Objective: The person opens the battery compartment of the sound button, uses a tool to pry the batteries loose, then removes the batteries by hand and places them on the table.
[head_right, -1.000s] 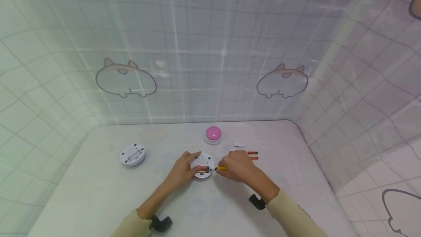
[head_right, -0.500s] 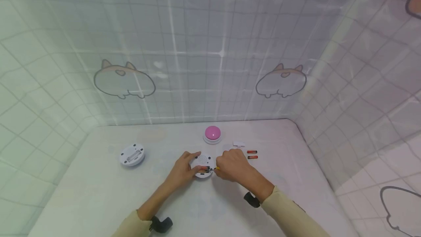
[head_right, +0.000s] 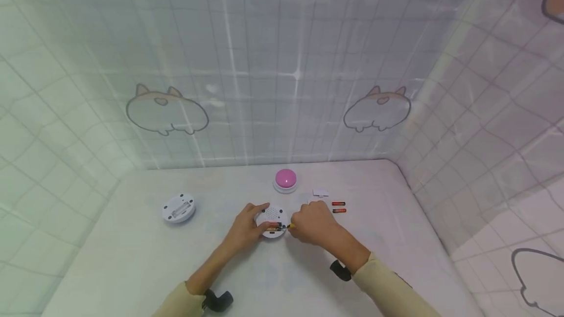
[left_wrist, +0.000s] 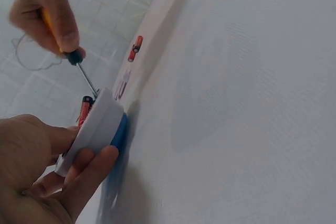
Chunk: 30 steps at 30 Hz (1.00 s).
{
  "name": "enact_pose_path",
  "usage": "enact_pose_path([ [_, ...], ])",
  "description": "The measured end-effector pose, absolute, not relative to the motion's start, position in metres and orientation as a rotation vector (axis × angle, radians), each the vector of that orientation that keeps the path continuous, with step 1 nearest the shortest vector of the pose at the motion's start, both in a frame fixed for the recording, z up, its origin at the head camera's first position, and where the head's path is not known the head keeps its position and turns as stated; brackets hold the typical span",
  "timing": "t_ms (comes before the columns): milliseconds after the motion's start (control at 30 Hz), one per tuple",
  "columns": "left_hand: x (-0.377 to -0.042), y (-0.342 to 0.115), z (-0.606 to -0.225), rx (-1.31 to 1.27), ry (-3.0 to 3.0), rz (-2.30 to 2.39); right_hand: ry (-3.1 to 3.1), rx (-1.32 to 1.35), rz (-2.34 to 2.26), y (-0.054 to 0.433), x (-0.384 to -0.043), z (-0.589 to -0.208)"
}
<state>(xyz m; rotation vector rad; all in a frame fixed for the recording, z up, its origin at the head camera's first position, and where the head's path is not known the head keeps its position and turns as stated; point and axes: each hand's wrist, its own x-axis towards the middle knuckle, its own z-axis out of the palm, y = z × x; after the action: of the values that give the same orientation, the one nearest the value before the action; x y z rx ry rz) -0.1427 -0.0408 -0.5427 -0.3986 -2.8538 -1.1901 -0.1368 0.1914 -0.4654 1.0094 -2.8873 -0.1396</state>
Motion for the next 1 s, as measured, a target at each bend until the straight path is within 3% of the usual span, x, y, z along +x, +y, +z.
enact_pose_path([
  [233,-0.147,-0.044,-0.546,-0.378,-2.865,-1.190,-3.054,0.941,0.300,0.220,-0.146,-0.492],
  [567,-0.151,-0.043,-0.543,-0.364,-2.883,-1.169,-3.158,0.655,0.616,0.229,-0.147,-0.502],
  [833,-0.152,-0.044,-0.546,-0.371,-2.885,-1.156,-3.080,0.624,1.115,0.240,-0.150,-0.518],
  [1000,-0.152,-0.043,-0.546,-0.385,-2.874,-1.156,-3.067,0.645,1.146,0.241,-0.150,-0.519],
])
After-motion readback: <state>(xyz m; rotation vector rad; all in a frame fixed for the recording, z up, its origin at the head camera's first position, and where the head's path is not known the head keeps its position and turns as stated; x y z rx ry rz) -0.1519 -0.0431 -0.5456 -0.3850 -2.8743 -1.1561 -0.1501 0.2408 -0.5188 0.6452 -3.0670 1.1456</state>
